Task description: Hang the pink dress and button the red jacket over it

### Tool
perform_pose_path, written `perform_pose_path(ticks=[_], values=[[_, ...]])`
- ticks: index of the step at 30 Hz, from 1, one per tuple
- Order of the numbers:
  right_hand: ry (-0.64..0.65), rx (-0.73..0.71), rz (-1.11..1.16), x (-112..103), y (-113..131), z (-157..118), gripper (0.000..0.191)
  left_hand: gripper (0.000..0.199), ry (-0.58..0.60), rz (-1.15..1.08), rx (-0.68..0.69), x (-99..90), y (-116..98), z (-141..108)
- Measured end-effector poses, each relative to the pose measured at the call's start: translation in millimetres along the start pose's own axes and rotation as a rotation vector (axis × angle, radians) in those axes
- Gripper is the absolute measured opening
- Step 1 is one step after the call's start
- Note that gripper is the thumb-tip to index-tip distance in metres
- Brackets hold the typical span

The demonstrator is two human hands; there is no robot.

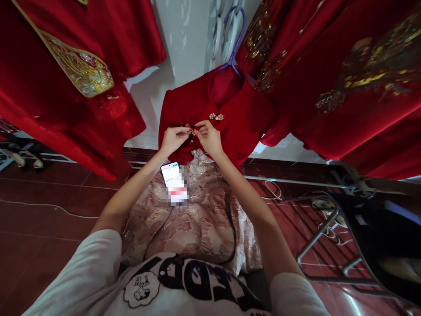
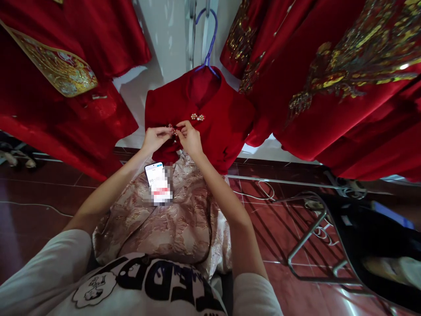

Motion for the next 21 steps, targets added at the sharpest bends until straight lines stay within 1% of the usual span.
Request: perform_pose_path(ticks=[3,5,8,11,16,21], values=[[-0.05,-0.013,-0.003,1,3,2,0.016,0.021,-0.01,-0.003,-0.011,-2.0,-2,0],[-0.045,-0.036,-0.017,3,3,1,0.019,0.021,-0.015,-0.013,-0.011,-3.0,-3,1],[-0.03,-0.065,-0.051,6,0,-1,0.022,0.025,0.014,-0.012,-0.003,-1.4,-5,2],[-0.049,-0.093,-0.081,9,-4,1,0.022,0.024,0.041,0.046,0.035,0.8,-9,1],[-0.079,-0.125,-0.134,11,-4,2,0.02,0.025,0.034,0.158,0.063,-0.7,-12,2],[-0.107,-0.118,-0.153,11,-2,-1,0.019,0.016,0.064,0.167,0.07,-3.9,-14,8]])
Point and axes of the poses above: each hand's wrist, its own z-axis towards the middle knuckle, its own x-axis out of the palm, y = z × x, the point moved 7 cm from there along z, towards the middle knuckle, and after that the axes turned 10 degrees about -z, right-handed, at the moved point
